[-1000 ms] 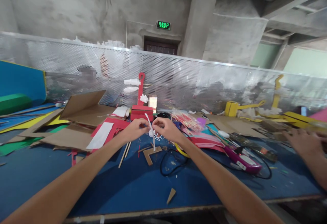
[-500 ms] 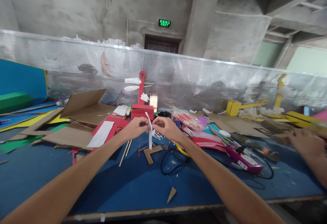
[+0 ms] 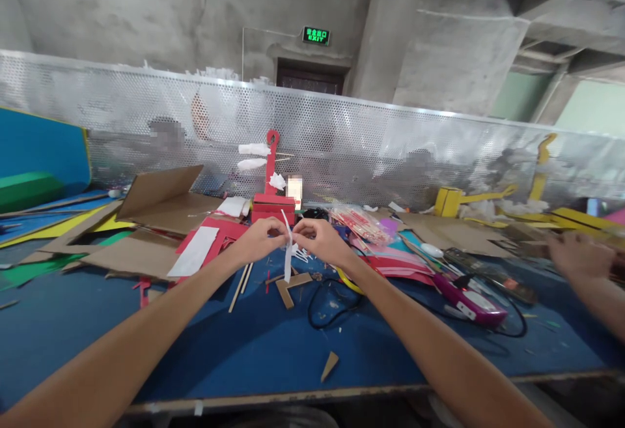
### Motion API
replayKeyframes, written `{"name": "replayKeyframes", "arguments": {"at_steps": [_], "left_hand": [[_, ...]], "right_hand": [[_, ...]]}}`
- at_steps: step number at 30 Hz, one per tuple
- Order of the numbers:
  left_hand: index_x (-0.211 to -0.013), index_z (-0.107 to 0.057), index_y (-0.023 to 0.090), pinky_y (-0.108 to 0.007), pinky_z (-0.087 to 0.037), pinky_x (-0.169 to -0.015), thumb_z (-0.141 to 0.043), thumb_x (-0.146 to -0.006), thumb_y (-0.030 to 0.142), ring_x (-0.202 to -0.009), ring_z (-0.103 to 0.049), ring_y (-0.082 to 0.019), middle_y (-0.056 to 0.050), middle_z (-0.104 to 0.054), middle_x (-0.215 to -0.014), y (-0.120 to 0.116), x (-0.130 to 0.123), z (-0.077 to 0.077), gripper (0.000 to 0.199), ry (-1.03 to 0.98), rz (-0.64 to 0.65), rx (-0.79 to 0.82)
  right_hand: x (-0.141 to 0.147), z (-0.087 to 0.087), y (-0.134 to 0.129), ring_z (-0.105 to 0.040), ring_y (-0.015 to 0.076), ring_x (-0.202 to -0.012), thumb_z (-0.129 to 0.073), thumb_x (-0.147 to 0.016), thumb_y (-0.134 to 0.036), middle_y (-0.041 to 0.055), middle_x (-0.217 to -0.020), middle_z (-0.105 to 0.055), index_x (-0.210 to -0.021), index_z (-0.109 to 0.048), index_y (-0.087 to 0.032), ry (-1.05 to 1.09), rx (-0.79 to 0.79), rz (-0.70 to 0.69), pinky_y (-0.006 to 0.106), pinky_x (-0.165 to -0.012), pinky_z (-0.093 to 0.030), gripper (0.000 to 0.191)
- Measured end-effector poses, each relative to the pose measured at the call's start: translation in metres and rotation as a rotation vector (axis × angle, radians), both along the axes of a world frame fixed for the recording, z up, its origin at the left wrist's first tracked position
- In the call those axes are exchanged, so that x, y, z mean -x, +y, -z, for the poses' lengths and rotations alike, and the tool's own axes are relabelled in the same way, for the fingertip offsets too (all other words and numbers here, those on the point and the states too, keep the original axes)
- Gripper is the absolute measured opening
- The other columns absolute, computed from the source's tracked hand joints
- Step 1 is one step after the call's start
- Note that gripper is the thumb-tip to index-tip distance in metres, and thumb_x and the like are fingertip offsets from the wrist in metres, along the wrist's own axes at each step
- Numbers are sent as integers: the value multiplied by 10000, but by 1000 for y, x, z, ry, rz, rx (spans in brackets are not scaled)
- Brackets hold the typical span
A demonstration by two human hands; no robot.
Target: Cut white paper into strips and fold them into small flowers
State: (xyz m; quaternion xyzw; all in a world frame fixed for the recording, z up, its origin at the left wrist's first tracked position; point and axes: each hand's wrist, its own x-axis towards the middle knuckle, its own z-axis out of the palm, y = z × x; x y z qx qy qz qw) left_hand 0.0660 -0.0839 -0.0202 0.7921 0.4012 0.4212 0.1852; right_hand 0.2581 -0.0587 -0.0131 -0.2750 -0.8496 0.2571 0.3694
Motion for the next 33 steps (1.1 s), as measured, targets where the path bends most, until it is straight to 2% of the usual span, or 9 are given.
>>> {"name": "replayKeyframes", "arguments": {"at_steps": [9,15,22,27,33], "left_hand": [[-769,-634,161,-269,-458,-706,-537,-784,253,-766,-582,-154,-30,-649,-813,-6,-3,-4,134,15,-33,7],[-770,-637,164,-275,-456,-716,-548,-785,310,-772,-585,-160,-33,-645,-811,-2,-2,0,171,21,-39,-7],[-762,-626,167,-263,-448,-661,-543,-777,317,-703,-571,-154,-11,-628,-729,-3,-2,-1,172,-17,-36,72],[-714,-553,166,-246,-437,-624,-510,-775,266,-655,-543,-131,17,-556,-670,-4,-2,-2,124,-106,32,144],[-760,-517,172,-252,-445,-621,-509,-817,338,-649,-528,-125,17,-523,-691,-9,-4,-5,175,-134,112,189]], "right_hand": [[-1,-2,0,-611,140,-617,-553,-824,-318,48,-737,-665,-838,-627,-145,0,107,-35,198,-476,-456,188],[1,-3,-2,-597,127,-629,-594,-785,-265,25,-703,-656,-784,-638,-149,17,-6,12,213,-564,-470,124],[0,-5,-1,-586,125,-570,-588,-782,-284,30,-656,-627,-787,-628,-142,53,170,-2,174,-423,-422,147],[-2,-5,2,-571,110,-570,-599,-771,-301,46,-709,-645,-811,-630,-129,107,269,-51,165,-419,-429,179],[-2,-6,1,-557,106,-561,-604,-758,-292,21,-669,-615,-808,-651,-140,120,252,-61,173,-419,-414,166]]}}
